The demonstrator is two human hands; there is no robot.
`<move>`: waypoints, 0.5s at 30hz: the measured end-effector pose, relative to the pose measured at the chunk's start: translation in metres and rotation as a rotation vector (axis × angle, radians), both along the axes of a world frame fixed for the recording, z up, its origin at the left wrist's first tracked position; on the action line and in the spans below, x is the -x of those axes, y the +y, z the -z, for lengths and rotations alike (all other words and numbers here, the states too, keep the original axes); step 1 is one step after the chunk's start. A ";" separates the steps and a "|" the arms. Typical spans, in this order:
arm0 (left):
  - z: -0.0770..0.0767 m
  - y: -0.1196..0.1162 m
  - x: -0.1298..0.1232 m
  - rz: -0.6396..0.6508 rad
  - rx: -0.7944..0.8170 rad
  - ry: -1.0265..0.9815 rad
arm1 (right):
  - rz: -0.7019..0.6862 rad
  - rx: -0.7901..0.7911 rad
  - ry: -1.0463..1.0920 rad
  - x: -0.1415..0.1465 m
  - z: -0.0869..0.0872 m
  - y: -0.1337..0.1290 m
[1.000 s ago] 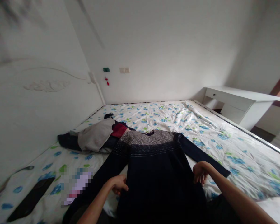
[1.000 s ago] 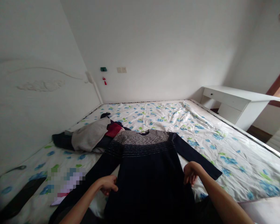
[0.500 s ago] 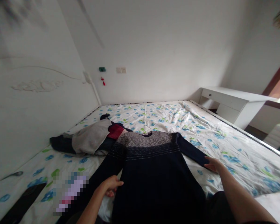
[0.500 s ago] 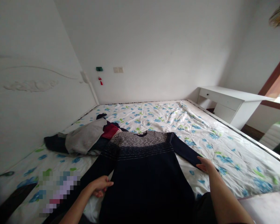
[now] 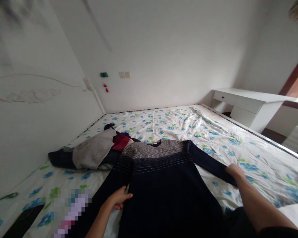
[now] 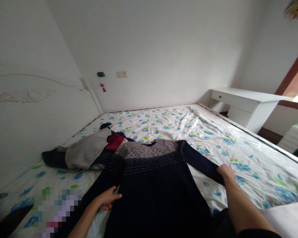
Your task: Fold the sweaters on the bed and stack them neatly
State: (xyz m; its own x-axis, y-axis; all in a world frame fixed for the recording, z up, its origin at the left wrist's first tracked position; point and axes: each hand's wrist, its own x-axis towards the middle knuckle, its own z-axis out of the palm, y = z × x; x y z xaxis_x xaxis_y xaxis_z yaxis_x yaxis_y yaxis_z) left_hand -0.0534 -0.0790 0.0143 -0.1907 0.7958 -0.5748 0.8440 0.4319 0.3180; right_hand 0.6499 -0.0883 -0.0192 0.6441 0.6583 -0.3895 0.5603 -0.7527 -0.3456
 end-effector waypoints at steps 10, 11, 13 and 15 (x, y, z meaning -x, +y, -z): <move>0.004 0.006 0.003 0.019 0.030 -0.008 | 0.382 -0.466 -0.207 -0.048 -0.044 0.066; 0.004 0.007 0.003 0.023 0.034 -0.013 | 0.389 -0.456 -0.195 -0.050 -0.041 0.068; 0.002 0.009 0.003 0.032 0.052 -0.021 | 0.288 -0.359 -0.159 -0.049 -0.029 0.065; 0.001 0.012 0.002 0.034 0.068 -0.028 | 0.095 -0.254 -0.109 -0.043 -0.014 0.056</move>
State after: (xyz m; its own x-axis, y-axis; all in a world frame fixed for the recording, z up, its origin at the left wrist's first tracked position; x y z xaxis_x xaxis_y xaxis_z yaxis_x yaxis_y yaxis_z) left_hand -0.0558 -0.0670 0.0133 -0.1477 0.7604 -0.6324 0.8496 0.4249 0.3125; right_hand 0.6933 -0.0327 -0.0053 0.7363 0.6609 -0.1451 0.5356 -0.7004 -0.4718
